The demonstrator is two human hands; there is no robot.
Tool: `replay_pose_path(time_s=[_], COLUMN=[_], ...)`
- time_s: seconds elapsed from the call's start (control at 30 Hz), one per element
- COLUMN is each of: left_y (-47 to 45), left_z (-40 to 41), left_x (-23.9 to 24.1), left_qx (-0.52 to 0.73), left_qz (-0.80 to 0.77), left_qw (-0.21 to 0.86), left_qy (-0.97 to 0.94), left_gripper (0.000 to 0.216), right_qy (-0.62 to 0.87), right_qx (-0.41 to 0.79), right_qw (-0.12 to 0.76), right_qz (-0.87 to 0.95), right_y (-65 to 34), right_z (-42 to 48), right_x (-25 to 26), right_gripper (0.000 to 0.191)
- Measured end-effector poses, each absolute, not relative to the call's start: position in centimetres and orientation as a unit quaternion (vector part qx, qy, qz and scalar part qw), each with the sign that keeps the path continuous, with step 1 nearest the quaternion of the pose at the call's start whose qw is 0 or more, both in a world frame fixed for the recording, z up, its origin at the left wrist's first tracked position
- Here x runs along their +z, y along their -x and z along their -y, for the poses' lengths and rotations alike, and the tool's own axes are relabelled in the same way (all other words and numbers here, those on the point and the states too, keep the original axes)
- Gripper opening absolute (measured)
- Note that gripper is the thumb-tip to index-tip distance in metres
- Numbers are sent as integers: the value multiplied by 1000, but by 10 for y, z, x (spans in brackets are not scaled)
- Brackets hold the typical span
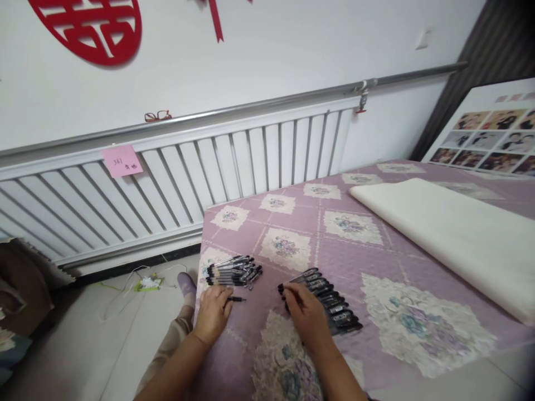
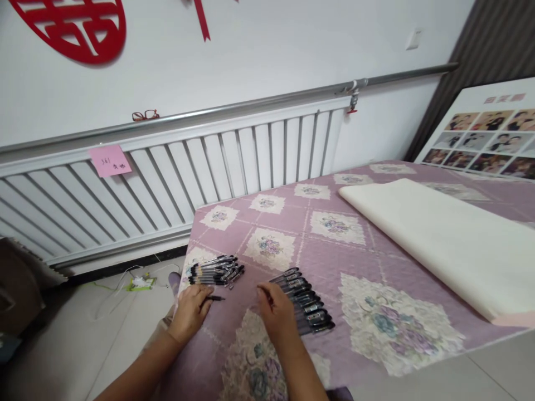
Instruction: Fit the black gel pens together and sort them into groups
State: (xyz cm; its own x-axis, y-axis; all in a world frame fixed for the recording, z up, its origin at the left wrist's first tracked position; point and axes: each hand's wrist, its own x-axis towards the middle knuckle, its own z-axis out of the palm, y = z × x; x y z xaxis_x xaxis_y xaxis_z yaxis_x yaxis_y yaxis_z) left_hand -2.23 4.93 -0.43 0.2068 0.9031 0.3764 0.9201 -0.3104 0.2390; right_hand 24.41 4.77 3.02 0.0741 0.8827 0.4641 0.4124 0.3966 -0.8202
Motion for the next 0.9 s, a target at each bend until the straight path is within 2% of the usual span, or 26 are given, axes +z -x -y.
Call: replay_pose_path(time_s=[0.1, 0.3, 0.53, 0.77, 0.9], left_y=[18, 17, 17, 16, 16], left_z=[-47, -48, -49, -49, -49], left_x=[2, 7, 9, 14, 14], left_qx=[-214, -222, -225, -219, -222], left_qz=[583, 571, 572, 570, 570], left_qw=[4, -27, -52, -64, -66], left_qy=[784, 790, 787, 790, 788], left_gripper=[21, 18, 21, 17, 14], right_qy=[482, 526, 524, 531, 545], right_qx=[219, 179, 114, 110, 81], right_qw=[478, 303, 193, 174, 177], right_qz=[701, 774, 822, 822, 815], right_y=[-218, -178, -167, -167, -166], right_z=[-51, -62, -68, -67, -68], right_x=[27, 18, 17, 19, 18], right_gripper=[20, 23, 35, 25, 27])
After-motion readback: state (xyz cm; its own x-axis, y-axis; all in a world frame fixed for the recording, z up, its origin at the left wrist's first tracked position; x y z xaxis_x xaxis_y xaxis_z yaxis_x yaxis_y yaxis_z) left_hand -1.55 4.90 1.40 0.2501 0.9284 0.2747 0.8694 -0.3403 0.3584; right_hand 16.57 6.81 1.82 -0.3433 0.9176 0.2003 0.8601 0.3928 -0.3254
